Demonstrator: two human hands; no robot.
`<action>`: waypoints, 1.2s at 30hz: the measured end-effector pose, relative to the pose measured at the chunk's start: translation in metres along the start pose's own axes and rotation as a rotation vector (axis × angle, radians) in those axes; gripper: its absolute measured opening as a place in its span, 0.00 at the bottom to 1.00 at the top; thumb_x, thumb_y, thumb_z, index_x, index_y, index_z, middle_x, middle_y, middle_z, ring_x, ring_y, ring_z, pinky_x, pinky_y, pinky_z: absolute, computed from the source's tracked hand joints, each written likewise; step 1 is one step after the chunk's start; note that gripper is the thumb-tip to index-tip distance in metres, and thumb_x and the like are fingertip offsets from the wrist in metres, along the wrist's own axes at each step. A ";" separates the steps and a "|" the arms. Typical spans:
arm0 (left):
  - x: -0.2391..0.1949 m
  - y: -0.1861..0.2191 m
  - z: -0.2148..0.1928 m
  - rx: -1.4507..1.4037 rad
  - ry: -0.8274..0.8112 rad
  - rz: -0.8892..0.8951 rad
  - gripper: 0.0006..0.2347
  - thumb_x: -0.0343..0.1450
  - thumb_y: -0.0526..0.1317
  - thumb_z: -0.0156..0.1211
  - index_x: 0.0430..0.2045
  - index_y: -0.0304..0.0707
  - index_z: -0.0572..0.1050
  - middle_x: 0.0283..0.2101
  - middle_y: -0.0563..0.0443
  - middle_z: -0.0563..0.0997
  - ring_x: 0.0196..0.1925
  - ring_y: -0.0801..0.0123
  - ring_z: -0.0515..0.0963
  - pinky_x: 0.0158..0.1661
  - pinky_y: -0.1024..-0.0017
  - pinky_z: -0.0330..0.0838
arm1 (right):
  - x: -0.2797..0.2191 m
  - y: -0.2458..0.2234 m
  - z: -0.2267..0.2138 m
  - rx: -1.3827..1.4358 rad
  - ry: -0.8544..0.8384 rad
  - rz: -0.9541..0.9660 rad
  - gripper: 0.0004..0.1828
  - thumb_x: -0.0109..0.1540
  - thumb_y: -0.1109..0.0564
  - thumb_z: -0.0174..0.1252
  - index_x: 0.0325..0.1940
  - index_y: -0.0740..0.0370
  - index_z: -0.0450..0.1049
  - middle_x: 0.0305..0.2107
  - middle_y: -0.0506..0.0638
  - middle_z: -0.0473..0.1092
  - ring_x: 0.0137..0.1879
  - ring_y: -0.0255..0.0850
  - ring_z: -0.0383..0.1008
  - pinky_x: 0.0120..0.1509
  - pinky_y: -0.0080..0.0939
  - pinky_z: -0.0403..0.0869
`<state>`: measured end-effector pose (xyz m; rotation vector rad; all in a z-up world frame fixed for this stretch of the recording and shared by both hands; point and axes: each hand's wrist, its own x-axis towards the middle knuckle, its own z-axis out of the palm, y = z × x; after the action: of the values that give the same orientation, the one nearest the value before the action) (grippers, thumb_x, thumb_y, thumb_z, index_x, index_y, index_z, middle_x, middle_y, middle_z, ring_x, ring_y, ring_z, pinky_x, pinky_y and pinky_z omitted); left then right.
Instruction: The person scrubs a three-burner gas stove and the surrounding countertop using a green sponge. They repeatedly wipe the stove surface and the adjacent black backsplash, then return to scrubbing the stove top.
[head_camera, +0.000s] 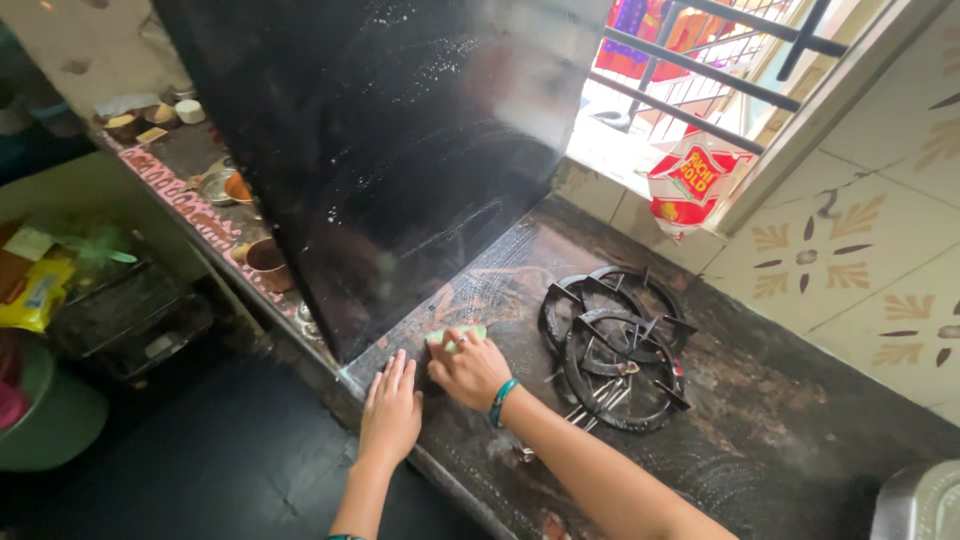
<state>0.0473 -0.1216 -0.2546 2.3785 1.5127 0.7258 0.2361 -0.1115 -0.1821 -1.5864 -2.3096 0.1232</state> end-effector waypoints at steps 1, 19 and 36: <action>-0.001 0.000 0.002 0.083 0.021 0.022 0.23 0.72 0.41 0.51 0.63 0.31 0.63 0.72 0.39 0.60 0.73 0.53 0.59 0.69 0.56 0.49 | 0.005 0.012 0.008 -0.004 0.028 -0.036 0.22 0.66 0.46 0.48 0.58 0.56 0.77 0.55 0.59 0.67 0.58 0.59 0.69 0.59 0.60 0.70; 0.029 0.004 -0.018 0.032 0.301 -0.166 0.25 0.74 0.43 0.49 0.67 0.30 0.62 0.63 0.40 0.72 0.64 0.51 0.70 0.64 0.54 0.58 | 0.016 -0.010 0.023 -0.028 0.141 -0.449 0.17 0.58 0.54 0.57 0.46 0.69 0.74 0.61 0.66 0.66 0.68 0.66 0.62 0.71 0.71 0.61; 0.029 -0.009 -0.013 0.047 0.249 -0.216 0.22 0.77 0.47 0.39 0.64 0.39 0.68 0.60 0.46 0.76 0.58 0.54 0.74 0.59 0.55 0.63 | -0.005 -0.052 0.047 0.098 0.104 -0.150 0.22 0.57 0.56 0.55 0.56 0.57 0.75 0.59 0.55 0.72 0.70 0.51 0.70 0.76 0.54 0.63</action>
<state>0.0433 -0.0922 -0.2395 2.1742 1.8695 0.9718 0.1763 -0.1295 -0.2143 -1.3361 -2.2953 0.1138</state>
